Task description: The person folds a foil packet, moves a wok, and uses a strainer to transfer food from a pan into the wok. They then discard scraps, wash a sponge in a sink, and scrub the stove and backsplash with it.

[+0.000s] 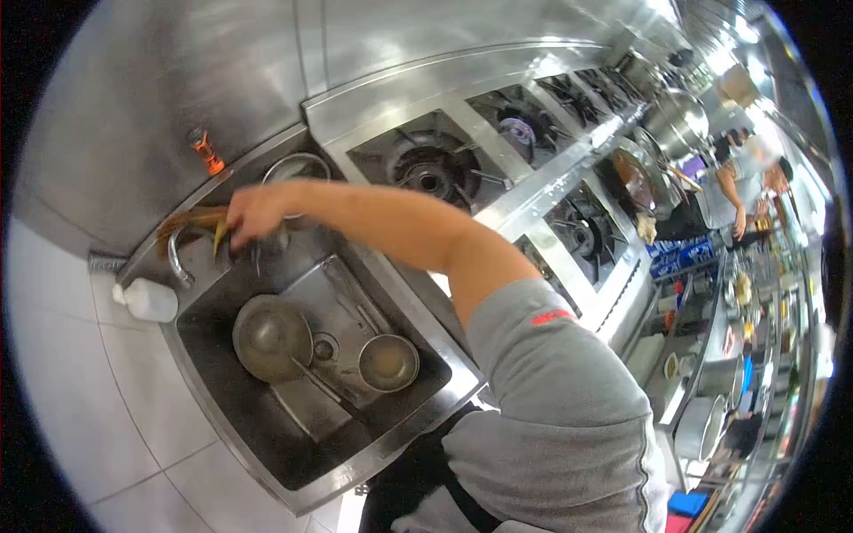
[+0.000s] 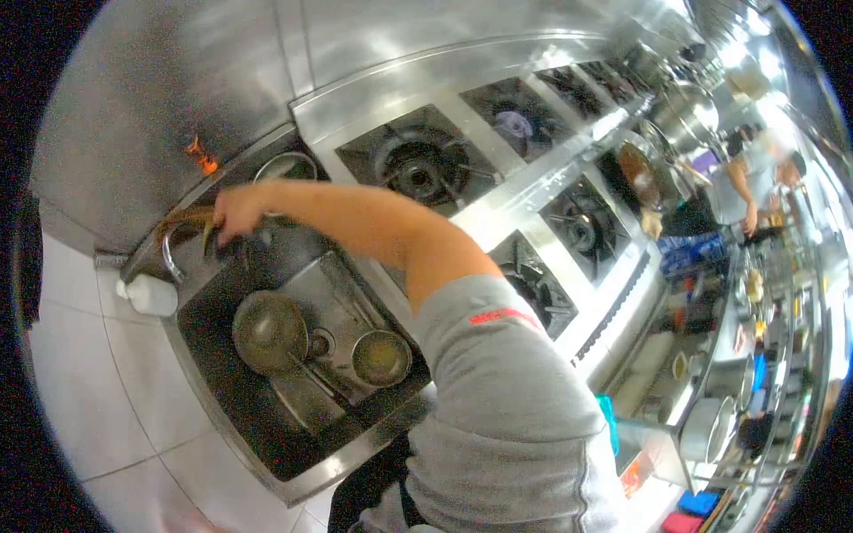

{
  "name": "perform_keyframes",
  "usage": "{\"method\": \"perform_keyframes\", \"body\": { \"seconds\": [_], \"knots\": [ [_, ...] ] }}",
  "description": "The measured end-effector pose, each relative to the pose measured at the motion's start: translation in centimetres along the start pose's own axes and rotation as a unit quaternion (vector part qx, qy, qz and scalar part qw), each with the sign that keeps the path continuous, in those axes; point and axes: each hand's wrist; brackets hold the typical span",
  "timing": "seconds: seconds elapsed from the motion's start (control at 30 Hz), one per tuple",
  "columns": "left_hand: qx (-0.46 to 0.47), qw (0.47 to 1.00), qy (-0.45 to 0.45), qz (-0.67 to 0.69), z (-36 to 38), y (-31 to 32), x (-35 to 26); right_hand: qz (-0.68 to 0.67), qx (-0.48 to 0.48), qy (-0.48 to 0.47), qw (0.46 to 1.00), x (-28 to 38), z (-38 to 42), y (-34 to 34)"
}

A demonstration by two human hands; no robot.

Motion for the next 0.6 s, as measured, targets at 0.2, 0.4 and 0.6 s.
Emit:
{"method": "perform_keyframes", "body": {
  "seconds": [0.2,0.4,0.6],
  "knots": [
    [0.413,0.758,-0.222,0.453,6.6,14.3,-13.8,-0.134,0.174,-0.045,0.975,7.6,4.4,7.3],
    [0.459,0.744,-0.277,0.399,8.4,16.2,-11.5,-0.123,0.149,0.042,0.980,6.0,6.7,5.9],
    [0.472,0.816,-0.271,0.196,11.2,12.6,-1.3,0.227,-0.078,0.195,0.951,-13.2,5.6,1.8]
  ]
}}
Point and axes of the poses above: each hand's wrist, its own z-axis away from the middle knuckle, its own y-axis out of the palm, x = y × z, and after that the axes turned 15 degrees about -x, right-handed
